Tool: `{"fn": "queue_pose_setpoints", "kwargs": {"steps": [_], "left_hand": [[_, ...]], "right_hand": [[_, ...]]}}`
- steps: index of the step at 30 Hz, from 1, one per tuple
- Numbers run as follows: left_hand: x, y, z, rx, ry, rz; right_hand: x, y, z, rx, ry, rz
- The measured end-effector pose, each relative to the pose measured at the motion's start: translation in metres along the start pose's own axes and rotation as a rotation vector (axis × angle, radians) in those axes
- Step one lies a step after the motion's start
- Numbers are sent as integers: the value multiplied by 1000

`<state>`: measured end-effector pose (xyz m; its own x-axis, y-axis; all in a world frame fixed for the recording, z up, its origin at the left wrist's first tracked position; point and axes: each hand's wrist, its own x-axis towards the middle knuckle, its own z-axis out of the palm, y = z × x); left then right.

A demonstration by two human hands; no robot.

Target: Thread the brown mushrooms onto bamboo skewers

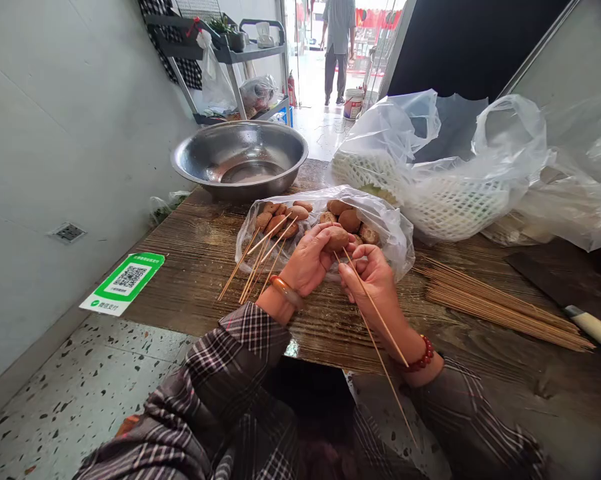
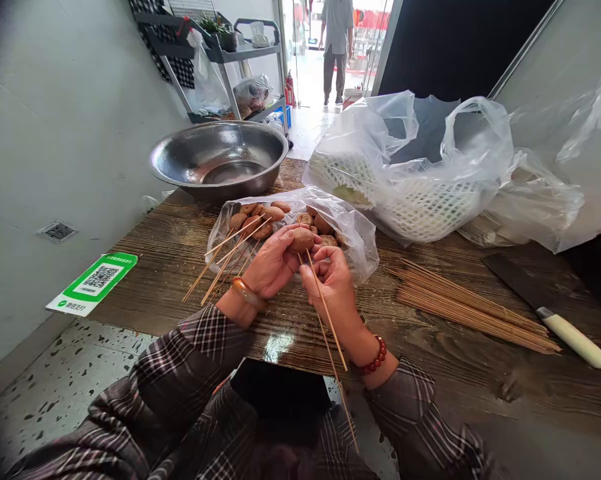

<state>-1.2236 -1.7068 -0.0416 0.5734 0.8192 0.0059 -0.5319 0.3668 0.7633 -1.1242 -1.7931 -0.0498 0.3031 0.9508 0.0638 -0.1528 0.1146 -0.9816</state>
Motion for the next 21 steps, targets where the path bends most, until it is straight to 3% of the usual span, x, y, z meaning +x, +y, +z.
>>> {"fn": "queue_pose_setpoints", "kwargs": {"steps": [10, 16, 21], "left_hand": [[1, -7, 1, 4, 29, -3], [3, -9, 2, 14, 61, -26], [5, 0, -3, 14, 42, -8]], "right_hand": [[8, 4, 5, -32, 35, -88], [15, 11, 5, 52, 69, -56], [17, 1, -9, 63, -110, -20]]}}
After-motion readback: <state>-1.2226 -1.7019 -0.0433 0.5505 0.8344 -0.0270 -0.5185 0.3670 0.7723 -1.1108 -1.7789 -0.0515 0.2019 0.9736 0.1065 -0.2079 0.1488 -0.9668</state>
